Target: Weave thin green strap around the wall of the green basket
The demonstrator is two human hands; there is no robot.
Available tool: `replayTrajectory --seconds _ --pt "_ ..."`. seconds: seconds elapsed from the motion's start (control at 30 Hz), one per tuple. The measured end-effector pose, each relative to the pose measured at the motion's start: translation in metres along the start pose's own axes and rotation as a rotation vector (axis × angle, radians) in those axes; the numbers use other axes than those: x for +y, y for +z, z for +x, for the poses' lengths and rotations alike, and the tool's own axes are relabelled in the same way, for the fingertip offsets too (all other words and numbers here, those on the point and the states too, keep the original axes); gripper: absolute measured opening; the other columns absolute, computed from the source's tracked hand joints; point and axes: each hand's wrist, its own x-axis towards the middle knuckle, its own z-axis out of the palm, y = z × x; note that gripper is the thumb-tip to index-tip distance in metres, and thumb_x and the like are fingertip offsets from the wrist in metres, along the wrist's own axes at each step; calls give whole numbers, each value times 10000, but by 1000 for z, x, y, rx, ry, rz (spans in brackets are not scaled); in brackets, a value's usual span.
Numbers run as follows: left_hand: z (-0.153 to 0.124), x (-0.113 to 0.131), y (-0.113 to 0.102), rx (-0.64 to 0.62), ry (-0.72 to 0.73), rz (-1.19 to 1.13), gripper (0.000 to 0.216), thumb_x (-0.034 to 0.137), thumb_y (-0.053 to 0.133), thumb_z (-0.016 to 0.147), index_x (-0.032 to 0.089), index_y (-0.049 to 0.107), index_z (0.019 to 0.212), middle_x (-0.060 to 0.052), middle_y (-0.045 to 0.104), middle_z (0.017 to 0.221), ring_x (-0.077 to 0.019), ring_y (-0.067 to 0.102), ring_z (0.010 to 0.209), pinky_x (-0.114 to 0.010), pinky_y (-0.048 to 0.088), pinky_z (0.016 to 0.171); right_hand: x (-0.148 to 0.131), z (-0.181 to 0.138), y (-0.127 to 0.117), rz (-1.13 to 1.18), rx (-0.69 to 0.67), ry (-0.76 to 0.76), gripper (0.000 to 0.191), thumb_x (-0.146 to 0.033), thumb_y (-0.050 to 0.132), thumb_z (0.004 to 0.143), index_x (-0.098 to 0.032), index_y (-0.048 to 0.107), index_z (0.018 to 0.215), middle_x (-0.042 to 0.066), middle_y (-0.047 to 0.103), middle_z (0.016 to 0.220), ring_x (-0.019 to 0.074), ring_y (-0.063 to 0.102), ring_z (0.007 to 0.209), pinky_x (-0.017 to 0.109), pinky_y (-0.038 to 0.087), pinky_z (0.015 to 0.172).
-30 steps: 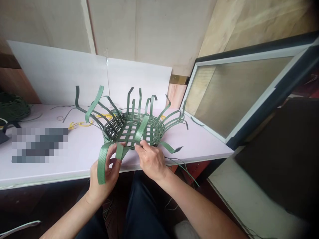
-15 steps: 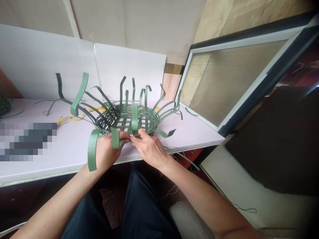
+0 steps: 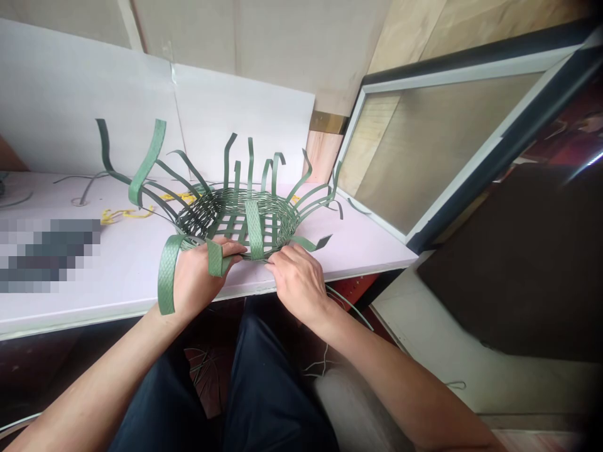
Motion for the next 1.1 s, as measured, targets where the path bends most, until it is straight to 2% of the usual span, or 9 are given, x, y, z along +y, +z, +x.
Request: replayTrajectory --seconds 0.2,0.27,0.33,0.43,0.57,0.67,0.8,0.93,1.1 --pt "1 1 -1 -9 -1 -8 278 259 454 937 195 724 954 -49 740 1004 -186 701 835 -261 502 663 -10 4 -11 65 60 49 232 -146 466 943 -174 609 762 43 603 815 174 529 774 279 374 706" --pt "1 2 -1 -2 7 -6 275 259 458 942 193 725 945 -46 740 990 -179 697 819 -251 491 655 -16 3 -18 210 -7 89 223 -131 483 926 -175 597 739 19 604 783 148 531 737 252 366 670" --pt "1 3 -1 -3 8 -4 266 257 465 943 189 723 941 -41 737 972 -172 690 800 -244 481 644 -21 2 -23 362 -144 111 241 -104 493 905 -181 576 693 -20 582 693 120 514 664 229 346 619" --pt "1 4 -1 -7 2 -7 252 259 477 940 183 717 930 -38 730 947 -169 681 786 -241 465 629 -22 1 -24 384 -267 145 256 -40 481 864 -181 565 667 -37 552 611 111 475 595 228 309 575" --pt "2 3 -1 -28 -23 -14 236 242 485 931 179 712 916 -40 723 921 -166 670 774 -246 453 623 -16 3 -16 274 -184 212 226 -11 470 856 -166 626 803 14 640 775 135 529 696 240 335 644" --pt "2 3 -1 -51 -42 -17 223 221 492 924 181 711 930 -41 721 938 -164 666 772 -250 449 626 -11 6 -12 294 -127 279 161 -93 523 894 -184 653 917 24 666 881 148 563 778 240 359 705" --pt "1 3 -1 -63 -73 -12 206 204 509 911 185 712 939 -36 721 954 -167 668 783 -250 442 630 -4 11 -10 281 -165 352 129 -197 583 899 -219 681 818 14 648 867 159 566 807 246 360 710" --pt "2 5 -2 -59 -63 10 202 203 518 907 183 718 932 -32 725 943 -169 669 759 -250 418 598 -3 10 -5 223 -149 249 181 -91 531 860 -183 636 745 27 611 827 167 545 820 255 364 720" --pt "2 4 -1 -26 -26 -3 212 224 517 915 191 726 933 -33 730 959 -181 683 780 -260 447 626 -24 1 -8 6 60 75 211 -85 424 895 -157 608 822 82 600 881 217 514 861 319 358 762"
